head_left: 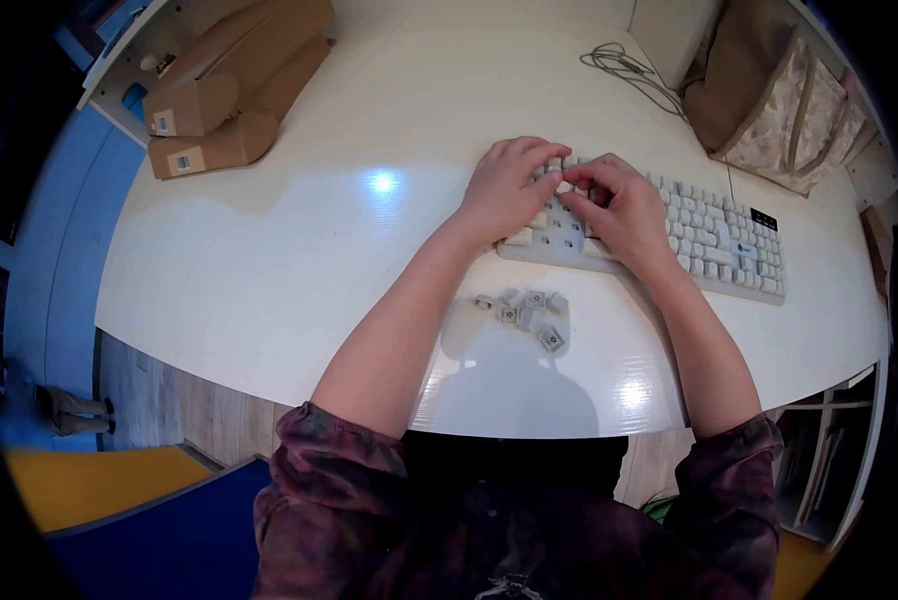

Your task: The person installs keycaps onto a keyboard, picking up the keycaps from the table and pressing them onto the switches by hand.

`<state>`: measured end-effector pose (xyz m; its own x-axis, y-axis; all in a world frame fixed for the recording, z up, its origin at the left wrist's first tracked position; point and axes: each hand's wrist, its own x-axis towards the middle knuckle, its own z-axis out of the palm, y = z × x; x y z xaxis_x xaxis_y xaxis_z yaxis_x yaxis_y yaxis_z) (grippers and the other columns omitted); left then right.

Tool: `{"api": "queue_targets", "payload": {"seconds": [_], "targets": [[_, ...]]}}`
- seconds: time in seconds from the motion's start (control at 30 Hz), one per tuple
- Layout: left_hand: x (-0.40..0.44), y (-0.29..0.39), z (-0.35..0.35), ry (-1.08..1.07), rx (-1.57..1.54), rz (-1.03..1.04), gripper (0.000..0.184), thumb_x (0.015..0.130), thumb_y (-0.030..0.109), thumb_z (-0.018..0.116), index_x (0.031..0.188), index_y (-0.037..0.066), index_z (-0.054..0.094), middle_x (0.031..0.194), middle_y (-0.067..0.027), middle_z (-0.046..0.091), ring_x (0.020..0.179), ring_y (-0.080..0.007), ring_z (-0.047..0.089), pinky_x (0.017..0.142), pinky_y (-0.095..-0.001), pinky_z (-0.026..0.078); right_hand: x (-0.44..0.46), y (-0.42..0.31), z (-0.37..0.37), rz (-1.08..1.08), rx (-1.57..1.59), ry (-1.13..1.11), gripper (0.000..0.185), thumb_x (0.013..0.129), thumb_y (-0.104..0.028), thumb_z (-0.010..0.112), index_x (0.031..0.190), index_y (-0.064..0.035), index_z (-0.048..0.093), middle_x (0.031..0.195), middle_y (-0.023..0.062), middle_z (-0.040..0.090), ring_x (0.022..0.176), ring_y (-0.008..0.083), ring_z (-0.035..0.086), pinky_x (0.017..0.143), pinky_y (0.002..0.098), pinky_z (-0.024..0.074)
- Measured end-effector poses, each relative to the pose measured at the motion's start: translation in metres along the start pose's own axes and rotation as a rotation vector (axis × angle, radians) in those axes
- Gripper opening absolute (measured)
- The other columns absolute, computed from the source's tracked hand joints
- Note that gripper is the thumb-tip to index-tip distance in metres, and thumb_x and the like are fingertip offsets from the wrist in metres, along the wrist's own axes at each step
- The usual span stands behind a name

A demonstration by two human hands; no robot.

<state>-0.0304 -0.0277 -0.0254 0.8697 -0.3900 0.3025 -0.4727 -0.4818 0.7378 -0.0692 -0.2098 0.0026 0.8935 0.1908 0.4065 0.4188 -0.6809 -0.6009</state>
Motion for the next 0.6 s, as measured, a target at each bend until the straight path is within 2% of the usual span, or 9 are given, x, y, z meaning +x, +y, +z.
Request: {"api": "queue_targets", "payload": {"seconds": [0.27, 0.6], "targets": [[-0.0008, -0.0006, 0.0001, 0.010, 0.014, 0.015, 0.034, 0.095, 0.024, 0.056, 0.128, 0.017, 0.061, 0.135, -0.0083, 0.053, 0.130, -0.0295, 0.041, 0.109, -0.0403, 0.036, 0.0007, 0.0016, -0.0017, -0.015, 0.007, -0.011, 0.018, 0.081, -0.015, 0.073, 0.097, -0.0076, 0.073, 0.086, 0.0042, 0.065, 0.066, 0.0190, 0.062, 0.063, 0.0323, 0.0491], [-0.0017, 0.0004, -0.0024, -0.014, 0.013, 0.021, 0.038, 0.093, 0.023, 0.059, 0.131, 0.017, 0.060, 0.137, -0.0098, 0.050, 0.132, -0.0291, 0.039, 0.110, -0.0398, 0.036, 0.0000, 0.0027, -0.0015, -0.012, 0.022, -0.015, 0.020, 0.082, -0.013, 0.071, 0.101, -0.0086, 0.071, 0.092, 0.0042, 0.066, 0.068, 0.0190, 0.063, 0.064, 0.0317, 0.0502]]}}
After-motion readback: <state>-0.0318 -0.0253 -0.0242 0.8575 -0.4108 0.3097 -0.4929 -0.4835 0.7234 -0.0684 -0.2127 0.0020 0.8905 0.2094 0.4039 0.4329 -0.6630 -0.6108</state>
